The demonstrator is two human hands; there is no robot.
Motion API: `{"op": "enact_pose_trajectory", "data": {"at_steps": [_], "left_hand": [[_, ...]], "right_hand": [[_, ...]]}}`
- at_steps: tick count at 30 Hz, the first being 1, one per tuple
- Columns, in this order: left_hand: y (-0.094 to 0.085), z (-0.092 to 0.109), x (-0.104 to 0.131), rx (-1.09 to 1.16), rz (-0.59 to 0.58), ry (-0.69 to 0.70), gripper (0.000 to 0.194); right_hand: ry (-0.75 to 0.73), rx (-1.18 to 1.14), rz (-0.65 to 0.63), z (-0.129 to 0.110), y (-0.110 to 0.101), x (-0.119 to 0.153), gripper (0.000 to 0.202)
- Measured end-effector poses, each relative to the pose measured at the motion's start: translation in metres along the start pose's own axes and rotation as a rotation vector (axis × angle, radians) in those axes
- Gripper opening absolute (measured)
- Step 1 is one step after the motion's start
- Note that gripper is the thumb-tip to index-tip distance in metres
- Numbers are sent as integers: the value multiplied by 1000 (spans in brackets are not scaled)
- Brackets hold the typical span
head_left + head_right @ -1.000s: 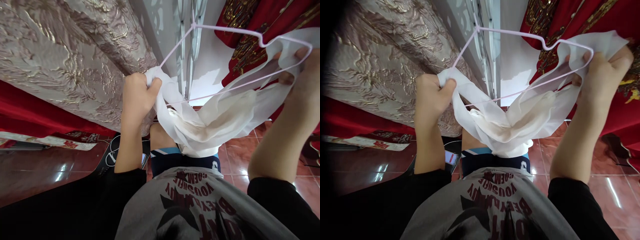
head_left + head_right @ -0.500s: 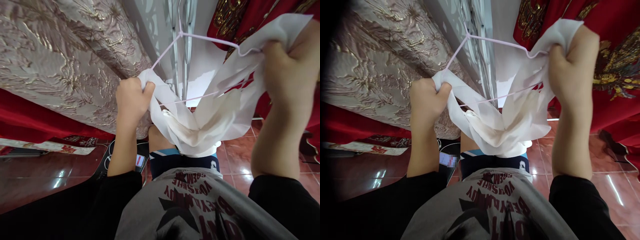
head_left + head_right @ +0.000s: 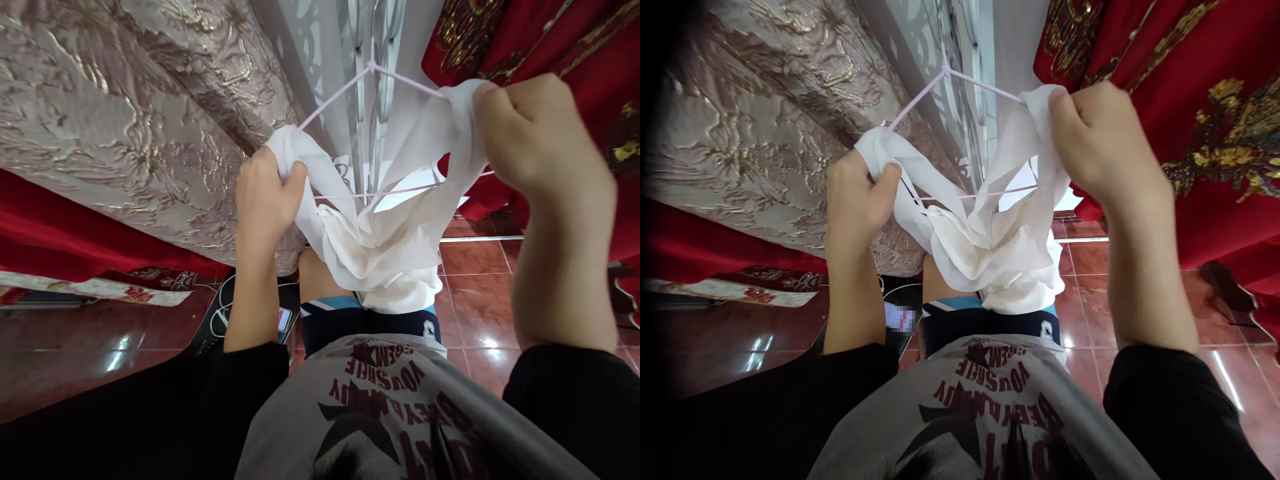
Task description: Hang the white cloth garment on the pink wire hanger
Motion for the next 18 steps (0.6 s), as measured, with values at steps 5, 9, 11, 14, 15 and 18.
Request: {"op": "enact_pose_trajectory", "data": {"at_steps": [5, 9, 11, 14, 15, 18], "left_hand": [[-2, 31, 2, -469, -190, 6, 46], [4, 29, -5, -365, -176, -42, 51], [9, 26, -8, -326, -150, -36, 51], [14, 23, -9, -346, -139, -16, 49], [14, 22, -7, -357, -134, -4, 48], [9, 19, 3, -305, -74, 79, 40]], "right_hand": [[-78, 211, 14, -8, -29, -3, 32], [-486, -76, 199, -5, -7, 9, 36], [-702, -138, 72, 0, 32, 16, 38], [-812, -99, -101, 15, 99, 23, 45], [-797, -79, -107, 20, 118, 25, 46], [-702, -78, -20, 30, 154, 33, 46]]}}
Point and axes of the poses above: each hand's wrist, its own x-axis away from the middle knuckle, its own y-axis out of the palm, z = x × y, the point moved 4 cm from there along -x, towards the middle knuckle, and after that the axes turned 1 degree about -x, right-handed, at the moved point
